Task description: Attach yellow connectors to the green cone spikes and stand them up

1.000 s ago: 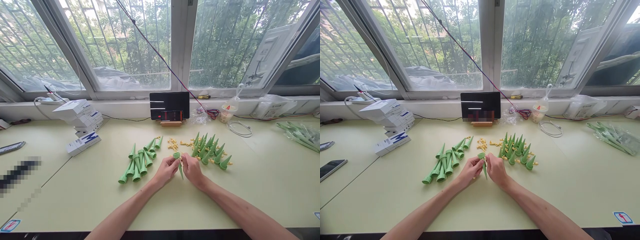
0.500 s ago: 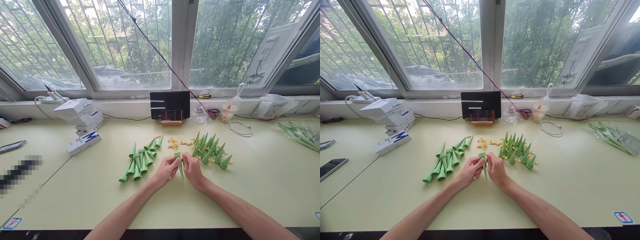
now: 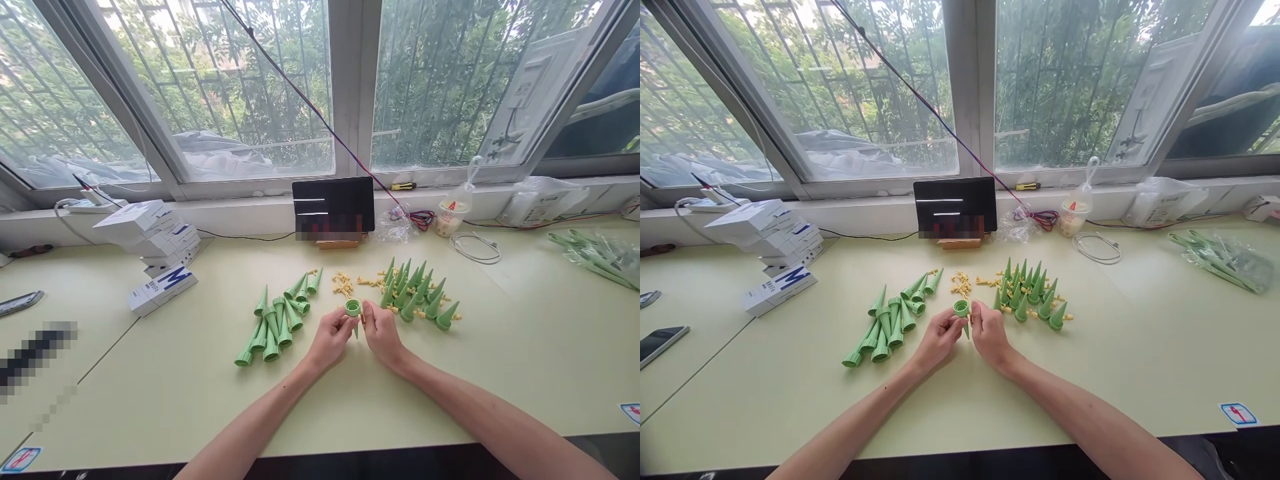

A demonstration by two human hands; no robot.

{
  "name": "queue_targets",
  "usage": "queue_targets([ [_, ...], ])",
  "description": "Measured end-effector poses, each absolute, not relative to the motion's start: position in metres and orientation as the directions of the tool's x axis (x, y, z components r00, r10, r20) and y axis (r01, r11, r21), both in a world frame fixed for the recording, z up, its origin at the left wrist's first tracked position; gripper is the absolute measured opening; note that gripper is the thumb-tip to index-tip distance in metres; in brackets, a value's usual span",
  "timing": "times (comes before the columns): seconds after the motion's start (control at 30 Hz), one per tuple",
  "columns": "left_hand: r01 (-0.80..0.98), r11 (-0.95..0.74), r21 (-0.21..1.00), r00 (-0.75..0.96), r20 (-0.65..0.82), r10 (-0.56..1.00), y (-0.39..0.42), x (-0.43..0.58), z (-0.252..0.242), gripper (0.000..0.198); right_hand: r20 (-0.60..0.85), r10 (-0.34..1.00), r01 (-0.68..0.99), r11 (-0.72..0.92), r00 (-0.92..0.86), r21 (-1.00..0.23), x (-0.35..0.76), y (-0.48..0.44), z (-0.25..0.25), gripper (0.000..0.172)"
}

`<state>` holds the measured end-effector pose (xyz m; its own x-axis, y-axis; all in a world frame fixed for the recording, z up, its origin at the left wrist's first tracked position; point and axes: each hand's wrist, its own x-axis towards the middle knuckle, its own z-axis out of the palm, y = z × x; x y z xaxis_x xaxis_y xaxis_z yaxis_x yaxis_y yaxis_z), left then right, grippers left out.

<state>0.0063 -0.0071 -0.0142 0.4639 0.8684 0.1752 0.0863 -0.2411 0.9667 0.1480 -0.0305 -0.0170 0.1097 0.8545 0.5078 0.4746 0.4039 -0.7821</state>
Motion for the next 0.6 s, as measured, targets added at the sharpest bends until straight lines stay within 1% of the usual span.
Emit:
queue_targets([
  [0.1,0.089,-0.218,0.972,0.469,0.152,0.87,-0.009,0.007,-0.009,0.038,0.505,0.855,0.465,0.403,0.116,-0.789,0.148,-0.03,-0.018,0.04],
  [0.2,0.053,-0.127,0.991,0.483,0.085,0.871,-0.011,0.008,-0.002,0.04,0.524,0.845,0.484,0.414,0.112,-0.771,0.148,-0.03,-0.02,0.04],
  [0.27,0.023,-0.014,1.0,0.505,0.001,0.863,-0.012,0.007,0.001,0.042,0.552,0.829,0.517,0.435,0.09,-0.737,0.149,-0.028,-0.022,0.039],
  [0.33,-0.024,0.148,0.989,0.538,-0.112,0.835,-0.013,0.006,0.002,0.043,0.591,0.805,0.562,0.463,0.058,-0.686,0.151,-0.027,-0.025,0.037],
  [0.4,-0.094,0.317,0.944,0.585,-0.205,0.784,-0.012,0.004,0.001,0.044,0.632,0.775,0.613,0.491,0.016,-0.618,0.152,-0.025,-0.027,0.035],
  [0.47,-0.163,0.447,0.88,0.636,-0.252,0.729,-0.011,0.002,-0.002,0.045,0.666,0.746,0.657,0.516,-0.029,-0.549,0.154,-0.024,-0.029,0.035],
  [0.53,-0.203,0.528,0.824,0.675,-0.273,0.686,-0.009,0.001,-0.005,0.045,0.694,0.717,0.685,0.538,-0.064,-0.492,0.155,-0.023,-0.029,0.035],
  [0.6,-0.22,0.564,0.796,0.696,-0.277,0.662,-0.007,0.0,-0.007,0.045,0.714,0.695,0.697,0.551,-0.079,-0.459,0.155,-0.023,-0.029,0.036],
])
